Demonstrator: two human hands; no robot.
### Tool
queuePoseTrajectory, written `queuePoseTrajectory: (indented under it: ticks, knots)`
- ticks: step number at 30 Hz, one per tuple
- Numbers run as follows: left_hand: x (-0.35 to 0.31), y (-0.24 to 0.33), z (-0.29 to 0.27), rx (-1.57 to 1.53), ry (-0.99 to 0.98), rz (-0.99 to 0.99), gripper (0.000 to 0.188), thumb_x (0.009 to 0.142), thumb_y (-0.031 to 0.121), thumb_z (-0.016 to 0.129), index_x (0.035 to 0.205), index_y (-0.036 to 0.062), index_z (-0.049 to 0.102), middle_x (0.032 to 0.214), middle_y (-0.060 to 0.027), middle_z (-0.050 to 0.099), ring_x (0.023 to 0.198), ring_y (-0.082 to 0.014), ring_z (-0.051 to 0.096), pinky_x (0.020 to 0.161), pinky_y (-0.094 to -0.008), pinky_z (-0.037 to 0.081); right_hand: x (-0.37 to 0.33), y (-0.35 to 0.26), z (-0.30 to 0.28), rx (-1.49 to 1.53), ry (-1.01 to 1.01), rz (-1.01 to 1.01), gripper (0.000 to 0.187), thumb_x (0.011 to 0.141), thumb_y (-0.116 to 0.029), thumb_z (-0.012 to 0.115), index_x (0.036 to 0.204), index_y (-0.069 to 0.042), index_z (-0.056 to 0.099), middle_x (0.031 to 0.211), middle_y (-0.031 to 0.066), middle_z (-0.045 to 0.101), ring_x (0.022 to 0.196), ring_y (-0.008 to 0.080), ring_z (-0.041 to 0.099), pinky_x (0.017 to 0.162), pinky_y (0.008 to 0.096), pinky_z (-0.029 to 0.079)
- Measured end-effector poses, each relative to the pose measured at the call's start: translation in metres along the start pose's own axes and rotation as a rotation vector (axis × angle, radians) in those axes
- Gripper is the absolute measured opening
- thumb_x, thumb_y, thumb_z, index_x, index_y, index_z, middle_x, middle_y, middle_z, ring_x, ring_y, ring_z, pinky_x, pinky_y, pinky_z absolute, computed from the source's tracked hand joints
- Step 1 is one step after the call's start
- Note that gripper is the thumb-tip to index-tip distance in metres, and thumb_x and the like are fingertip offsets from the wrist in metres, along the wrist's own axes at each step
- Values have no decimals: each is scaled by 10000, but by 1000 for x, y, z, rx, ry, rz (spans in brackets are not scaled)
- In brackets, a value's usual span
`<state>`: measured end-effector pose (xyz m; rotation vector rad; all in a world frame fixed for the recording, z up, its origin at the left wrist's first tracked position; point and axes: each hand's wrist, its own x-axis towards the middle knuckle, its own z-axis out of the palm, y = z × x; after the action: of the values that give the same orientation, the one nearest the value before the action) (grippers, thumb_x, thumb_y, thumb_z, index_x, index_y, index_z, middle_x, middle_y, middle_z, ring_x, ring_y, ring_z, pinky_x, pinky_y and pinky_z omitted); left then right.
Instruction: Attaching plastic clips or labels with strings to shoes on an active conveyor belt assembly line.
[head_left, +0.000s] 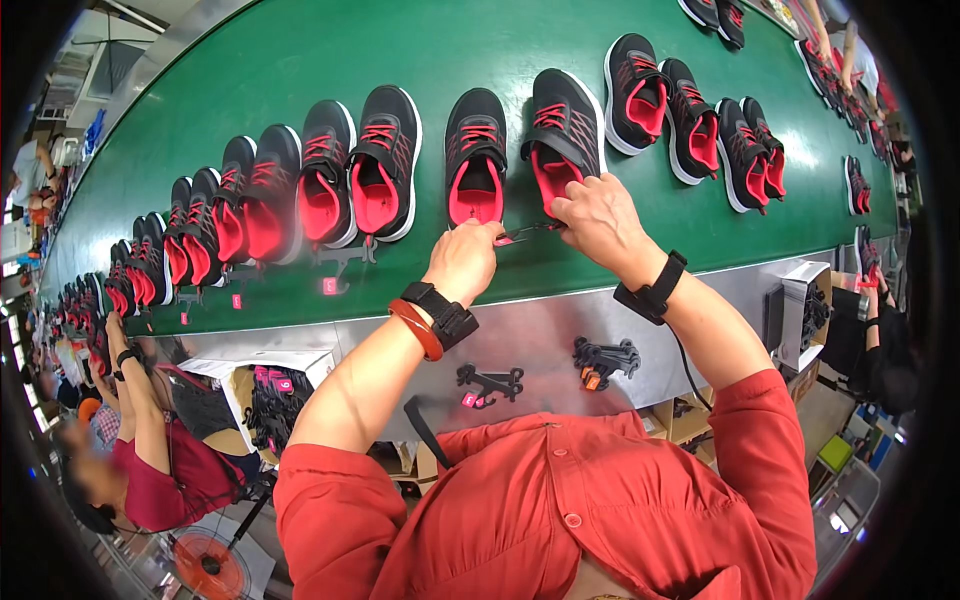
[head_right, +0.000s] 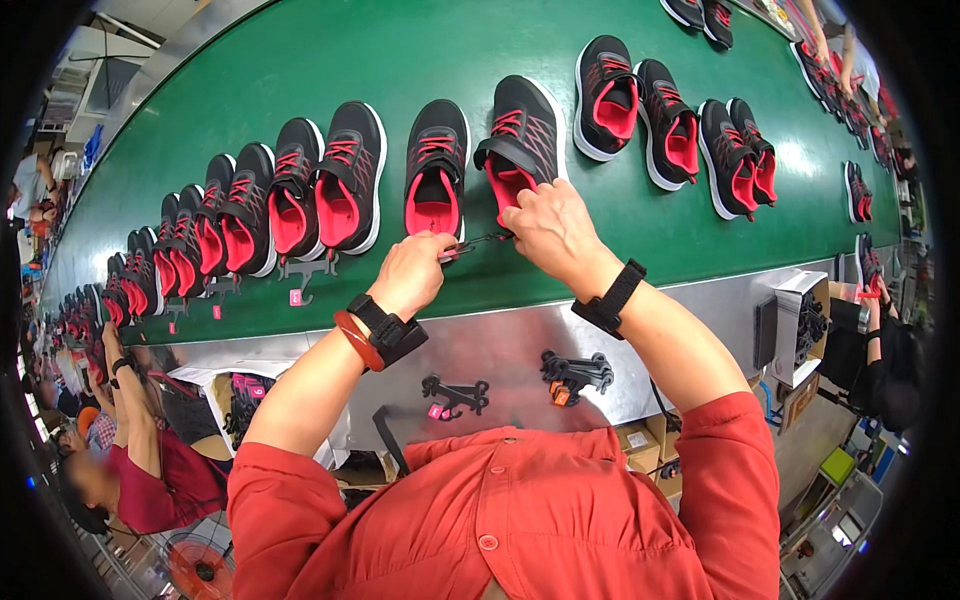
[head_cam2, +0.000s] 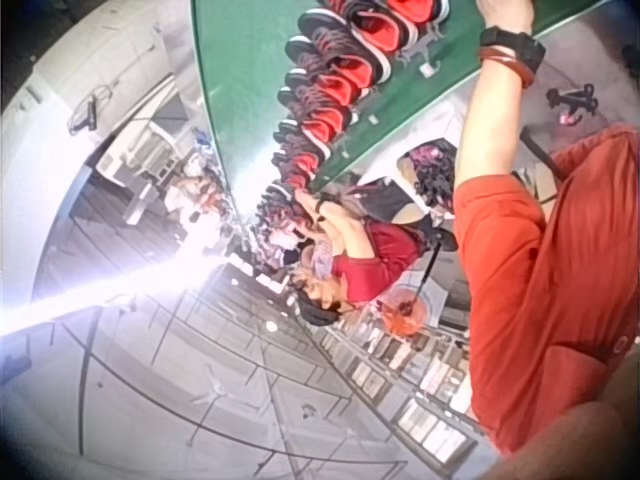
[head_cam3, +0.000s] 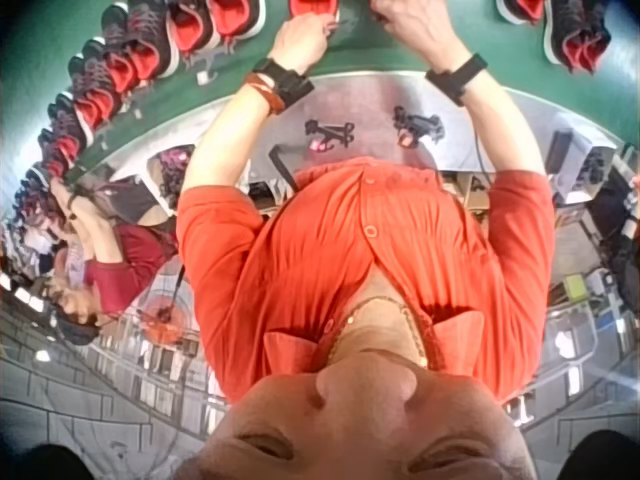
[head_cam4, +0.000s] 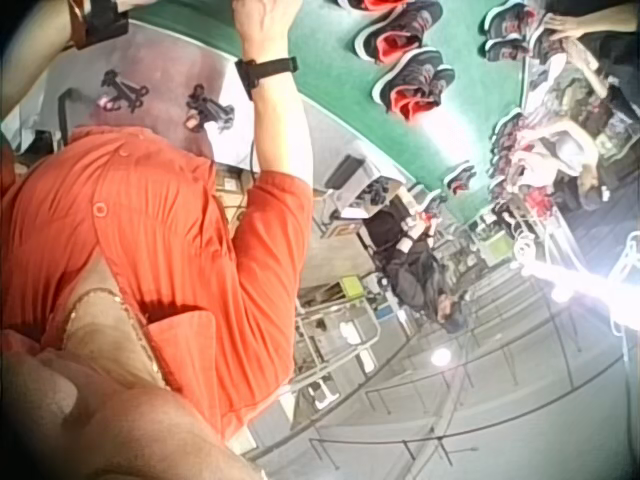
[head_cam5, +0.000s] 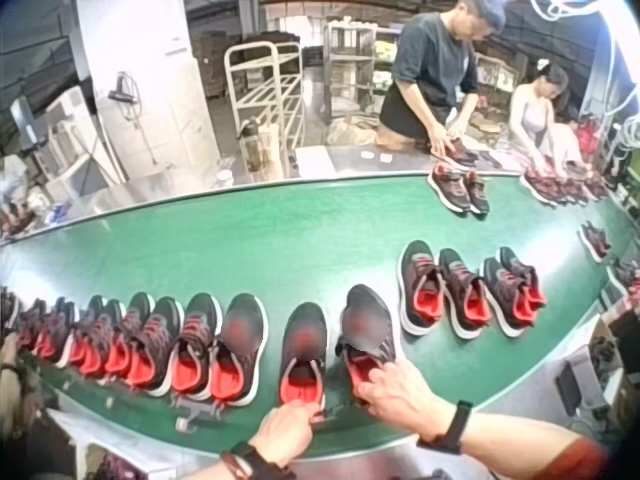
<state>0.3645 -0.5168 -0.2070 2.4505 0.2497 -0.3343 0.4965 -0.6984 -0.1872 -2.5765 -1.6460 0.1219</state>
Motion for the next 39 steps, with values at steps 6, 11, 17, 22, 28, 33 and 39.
queuePoseTrajectory:
  ticks: [6,11,17,22,28,33,39]
  knots:
    - [-1,1,3,-11,9,0,266,795,-17,508,999,77,650,896,-189,630,879,-406,606,753,-496,470,-1,2,1,14,33,-3,98,672,-167,691,744,-135,634,723,37,583,735,224,590,674,371,420]
    - [-1,2,7,-25,21,-6,269,792,-19,509,1001,74,650,885,-188,629,878,-407,605,749,-496,470,-3,4,3,19,43,-19,79,680,-163,684,735,-140,633,722,35,584,735,224,590,675,371,420]
    - [0,8,8,-15,16,-20,296,781,-26,512,1023,71,651,893,-187,628,878,-402,608,761,-490,474,0,2,10,-30,-10,-10,40,698,-155,672,726,-148,645,730,35,598,751,219,602,678,370,422]
    - [-2,10,-2,-77,65,72,333,755,-73,517,1023,66,657,971,-166,620,859,-402,616,748,-467,494,5,4,13,10,-60,0,88,695,-146,693,769,-136,647,740,33,605,759,235,604,686,372,430]
    - [-12,-17,-14,-64,198,261,383,753,-75,525,1070,97,655,1349,-231,468,1032,-416,602,865,-430,506,0,-4,37,387,216,-78,314,699,-109,727,977,-83,581,912,100,575,821,323,603,712,434,460]
    - [-27,-39,3,193,-124,129,842,657,-168,513,1402,222,473,1531,-257,204,1016,-432,575,911,-469,485,-29,-35,59,630,276,155,232,733,-65,669,937,-71,560,917,125,551,810,354,584,719,458,479]
    - [-20,-39,-11,189,371,153,559,750,-85,540,1269,122,566,1349,-208,484,1030,-373,575,894,-444,479,-97,-123,53,587,-267,-229,301,720,-333,748,827,-86,612,844,77,582,860,264,576,758,378,460]
